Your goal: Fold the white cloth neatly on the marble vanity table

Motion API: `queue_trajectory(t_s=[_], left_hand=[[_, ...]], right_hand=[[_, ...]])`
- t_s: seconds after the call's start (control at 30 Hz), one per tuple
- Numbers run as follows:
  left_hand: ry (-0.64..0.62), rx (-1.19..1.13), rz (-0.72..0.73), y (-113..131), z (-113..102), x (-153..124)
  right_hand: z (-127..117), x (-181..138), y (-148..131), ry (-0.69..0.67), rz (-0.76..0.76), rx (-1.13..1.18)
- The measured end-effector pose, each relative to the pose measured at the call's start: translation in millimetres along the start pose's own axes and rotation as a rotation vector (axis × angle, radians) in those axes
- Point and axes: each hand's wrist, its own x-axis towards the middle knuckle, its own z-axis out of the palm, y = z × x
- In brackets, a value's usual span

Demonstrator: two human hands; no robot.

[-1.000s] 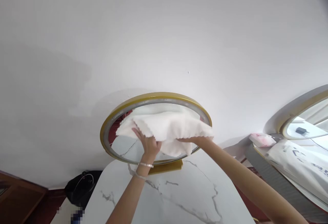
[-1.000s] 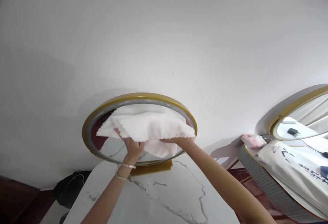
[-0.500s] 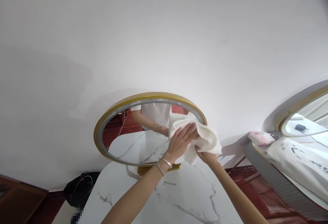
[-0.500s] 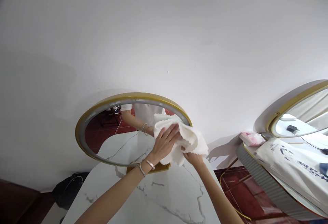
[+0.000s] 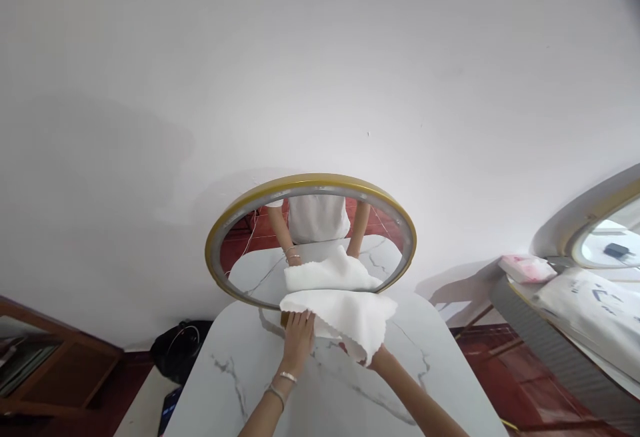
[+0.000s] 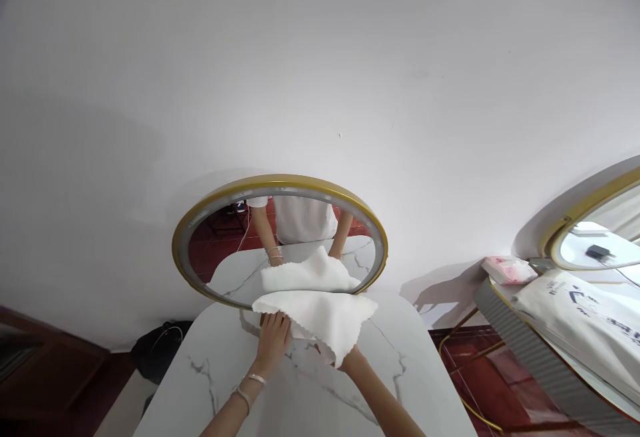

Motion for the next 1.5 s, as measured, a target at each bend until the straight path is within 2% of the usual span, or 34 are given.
queue_trajectory(t_s=[0.1, 0.23, 0.33, 0.4, 0.43, 0.5, 0.57, 0.6, 0.67, 0.73, 0.77, 0.9, 0.93, 1.0, 1.07, 1.17, 1.33, 1.5], left_hand=[[-0.003, -0.063, -0.064, -8, 0, -25], [0.001, -0.17, -0.157, -9, 7, -44], [0.187, -0.423, -0.422, -3, 6, -44], [0.341, -0.652, -0.626, 3, -4, -38], [0.375, -0.728, -0.678, 5, -11, -33], [0.322, -0.753, -0.646, 9, -29, -21], [0.231, -0.698, -0.542, 9, -47, -10], [0.217, -0.653, -0.5, 8, -56, -6], [0.27, -0.538, -0.47, 5, -73, 0], [0.341, -0.452, -0.478, 3, -92, 2], [0.33, -0.457, -0.467, 2, -103, 1], [0.049, -0.667, -0.402, 9, -148, -11], [0.019, -0.686, -0.408, 13, -158, -15], [0.045, -0.667, -0.423, 23, -173, -23], [0.072, -0.631, -0.394, 34, -182, -30], [0.019, -0.594, -0.319, 42, -189, -33], [-0.133, -0.534, -0.164, 37, -191, -16], [-0.22, -0.548, -0.051, 42, -191, 3]], right_hand=[[5, -23, 6, -0.053, 0.039, 0.061], [2, -60, 7, 0.012, 0.245, 0.324], [-2, -78, -8, 0.153, 0.336, 0.514], [-8, -82, -25, 0.249, 0.307, 0.527], [-13, -81, -34, 0.279, 0.28, 0.512], [-26, -76, -50, 0.262, 0.214, 0.452], [-40, -70, -61, 0.177, 0.127, 0.348], [-48, -67, -64, 0.135, 0.079, 0.277], [-61, -63, -70, 0.111, 0.006, 0.118], [-72, -62, -78, 0.169, -0.026, -0.022], [-78, -63, -84, 0.216, -0.038, -0.076], [-101, -76, -112, 0.39, -0.147, -0.195], [-107, -81, -118, 0.421, -0.182, -0.215], [-119, -90, -128, 0.415, -0.234, -0.25], [-130, -99, -132, 0.306, -0.232, -0.266], [-143, -107, -131, 0.177, -0.153, -0.276], [-160, -104, -132, 0.208, -0.07, -0.265], [-188, -96, -139, 0.252, -0.037, -0.22]])
